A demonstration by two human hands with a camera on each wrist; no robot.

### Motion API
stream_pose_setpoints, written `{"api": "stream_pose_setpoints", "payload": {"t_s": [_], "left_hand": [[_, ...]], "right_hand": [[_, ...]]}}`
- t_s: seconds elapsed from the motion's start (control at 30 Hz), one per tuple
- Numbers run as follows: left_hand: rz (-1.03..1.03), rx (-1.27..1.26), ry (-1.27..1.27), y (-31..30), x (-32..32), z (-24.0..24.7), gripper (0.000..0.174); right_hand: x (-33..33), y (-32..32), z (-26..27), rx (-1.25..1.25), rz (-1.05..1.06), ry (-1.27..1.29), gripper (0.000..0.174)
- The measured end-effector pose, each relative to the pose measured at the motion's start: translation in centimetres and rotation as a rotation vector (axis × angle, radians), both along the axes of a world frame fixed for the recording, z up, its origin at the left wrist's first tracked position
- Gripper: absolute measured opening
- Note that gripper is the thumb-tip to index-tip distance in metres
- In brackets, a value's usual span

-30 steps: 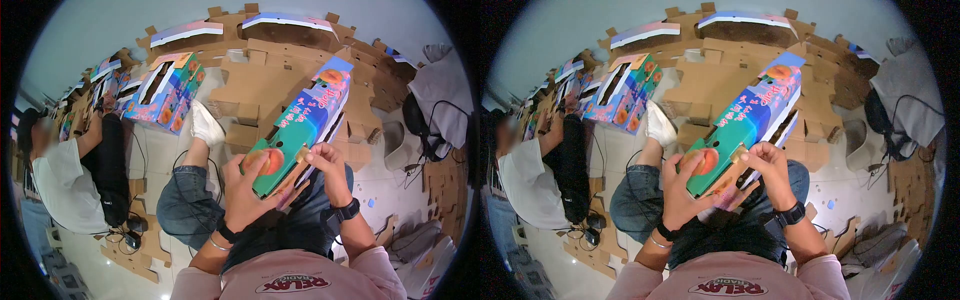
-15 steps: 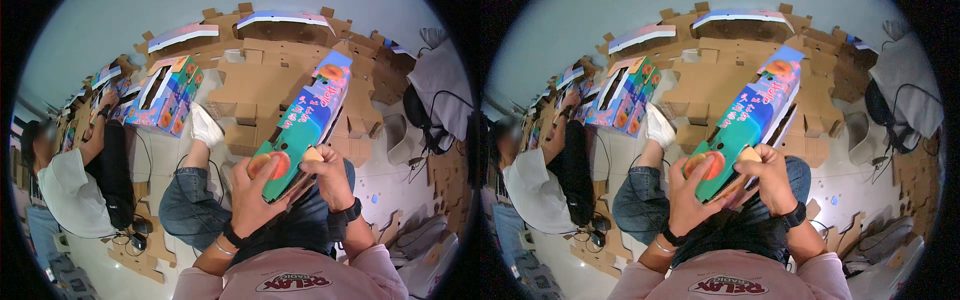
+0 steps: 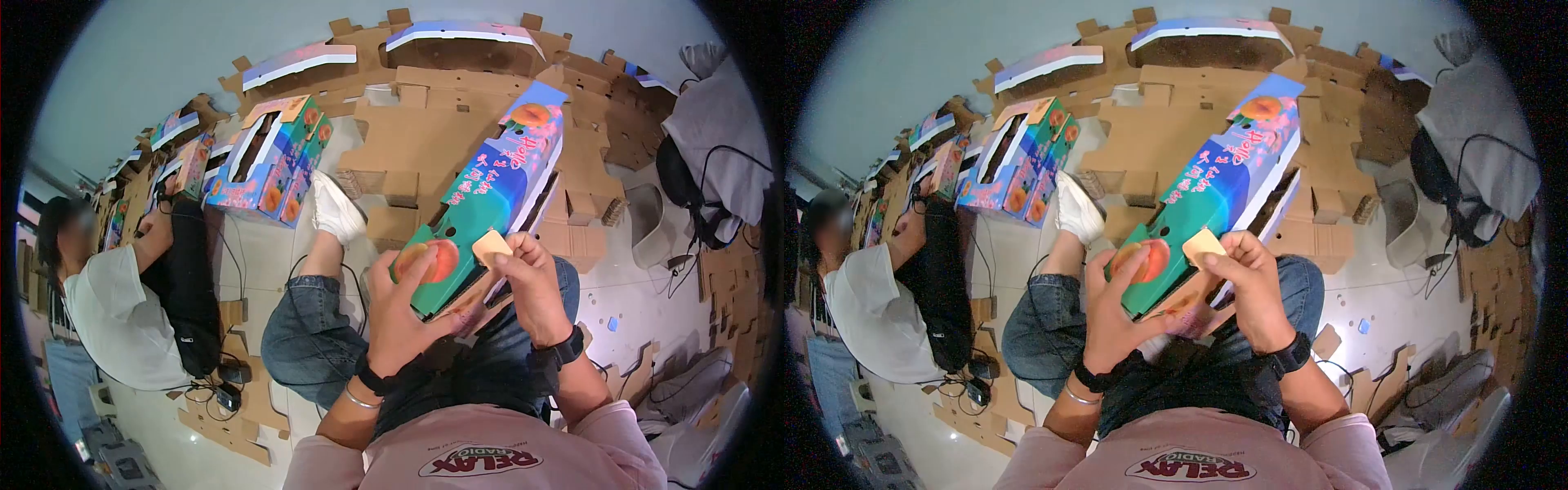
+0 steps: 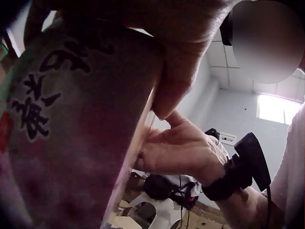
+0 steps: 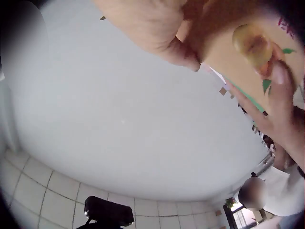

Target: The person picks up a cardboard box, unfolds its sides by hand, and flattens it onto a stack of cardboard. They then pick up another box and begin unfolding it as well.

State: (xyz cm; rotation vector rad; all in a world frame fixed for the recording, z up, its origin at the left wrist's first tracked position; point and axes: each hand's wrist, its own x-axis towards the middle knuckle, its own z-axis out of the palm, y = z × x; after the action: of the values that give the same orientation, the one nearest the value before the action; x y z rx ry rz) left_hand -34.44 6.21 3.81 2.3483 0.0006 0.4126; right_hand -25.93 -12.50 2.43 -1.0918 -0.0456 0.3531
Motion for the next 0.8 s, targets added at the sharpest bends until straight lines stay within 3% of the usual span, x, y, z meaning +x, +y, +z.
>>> {"api": "stream_pose_setpoints", "payload": {"t_s": [0.17, 0.43, 0.57, 0.63, 0.8], "left_hand": [[0.014, -0.017, -0.004, 1.1, -0.3, -1.4, 0.088], [0.114, -0.316, 0.092, 3.8, -0.6, -3.8, 0.086], [0.227, -0.573, 0.171, 4.1, -1.1, -4.4, 0.080], [0.167, -1.062, 0.185, 4.5, -1.4, -6.5, 0.079], [0.198, -1.188, 0.302, 3.8, -3.9, -12.3, 0.080]], "right_hand": [[0.4, -1.2, -1.9, 0.056, -0.100, 0.099, 0.011], [0.3, -2.8, -5.5, -0.039, -0.082, 0.185, 0.011], [0.4, -2.8, -6.2, -0.072, -0.153, 0.200, 0.011], [0.4, -2.7, -6.3, -0.090, -0.186, 0.197, 0.011], [0.9, -2.9, -7.7, -0.054, -0.192, 0.124, 0.018]]}}
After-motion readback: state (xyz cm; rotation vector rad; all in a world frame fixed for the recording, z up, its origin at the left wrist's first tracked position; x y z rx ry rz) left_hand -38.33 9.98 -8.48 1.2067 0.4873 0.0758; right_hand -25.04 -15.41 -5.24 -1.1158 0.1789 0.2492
